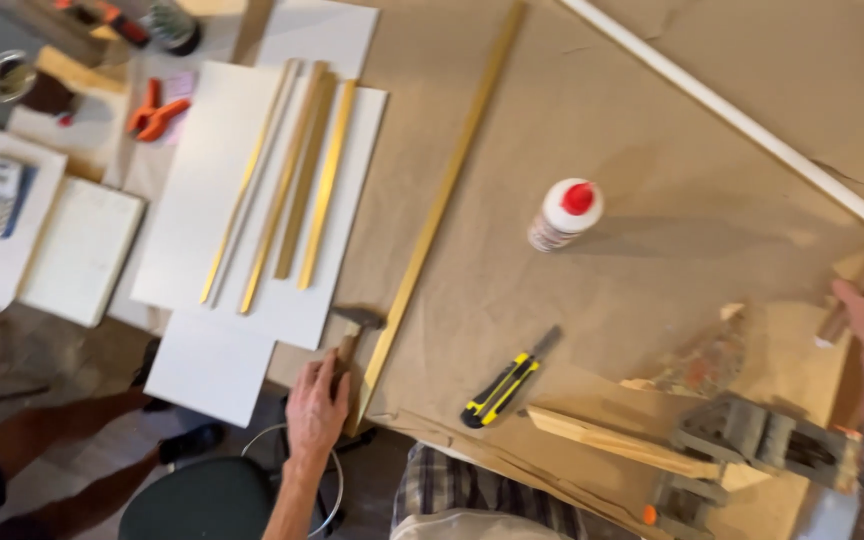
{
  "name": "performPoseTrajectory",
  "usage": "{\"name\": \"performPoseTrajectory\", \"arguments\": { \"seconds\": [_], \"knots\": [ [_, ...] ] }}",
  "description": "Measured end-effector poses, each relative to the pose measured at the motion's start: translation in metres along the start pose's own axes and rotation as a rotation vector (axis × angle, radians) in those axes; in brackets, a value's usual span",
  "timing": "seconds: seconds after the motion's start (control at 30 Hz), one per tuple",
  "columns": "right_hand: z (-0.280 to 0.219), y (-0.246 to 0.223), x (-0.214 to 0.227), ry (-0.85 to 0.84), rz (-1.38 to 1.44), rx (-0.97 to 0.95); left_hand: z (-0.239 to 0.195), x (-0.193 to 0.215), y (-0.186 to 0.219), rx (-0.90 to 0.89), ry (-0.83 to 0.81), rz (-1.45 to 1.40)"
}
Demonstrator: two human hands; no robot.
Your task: Applying wood glue to frame components and assembling them using a corner clamp and hammer on a workbench.
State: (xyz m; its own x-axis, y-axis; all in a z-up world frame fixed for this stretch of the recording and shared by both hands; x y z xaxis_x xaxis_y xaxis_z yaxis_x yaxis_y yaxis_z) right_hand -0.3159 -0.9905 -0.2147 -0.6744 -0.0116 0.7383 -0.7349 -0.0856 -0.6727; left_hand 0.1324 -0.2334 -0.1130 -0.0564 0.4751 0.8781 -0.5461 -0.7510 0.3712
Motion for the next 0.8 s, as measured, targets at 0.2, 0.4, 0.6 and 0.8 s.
{"name": "performPoseTrajectory", "arguments": {
  "seconds": [0.2,0.4,0.6,0.8],
  "knots": [
    [-0.075,-0.133,0.044,0.090,-0.135,-0.033,0.078,-0.014,0.115,0.079,0.059,-0.286],
    [-0.061,-0.090,0.030,0.128,-0.018,-0.020,0.172,-0.093,0.285,-0.045,-0.146,-0.746],
    [-0.073,-0.103,0.034,0.123,-0.008,-0.059,0.163,-0.078,0.285,0.135,-0.128,-0.745],
    [-0.083,-0.101,0.031,0.117,0.000,-0.068,0.132,-0.032,0.237,0.198,-0.091,-0.613]
  ]
}}
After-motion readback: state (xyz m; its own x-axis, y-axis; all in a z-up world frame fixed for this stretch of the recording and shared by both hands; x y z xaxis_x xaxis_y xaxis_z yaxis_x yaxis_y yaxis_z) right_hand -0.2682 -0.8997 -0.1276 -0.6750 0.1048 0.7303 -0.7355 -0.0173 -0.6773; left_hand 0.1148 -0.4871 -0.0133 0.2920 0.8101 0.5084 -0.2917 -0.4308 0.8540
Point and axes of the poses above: each hand's wrist, its own z-axis towards the middle knuckle, its own x-axis out of the back of the hand, y = z × x, the point moved 3 cm from there along z, towards the middle knuckle, and after that the axes turned 13 degrees about y, right-handed, at the moved point
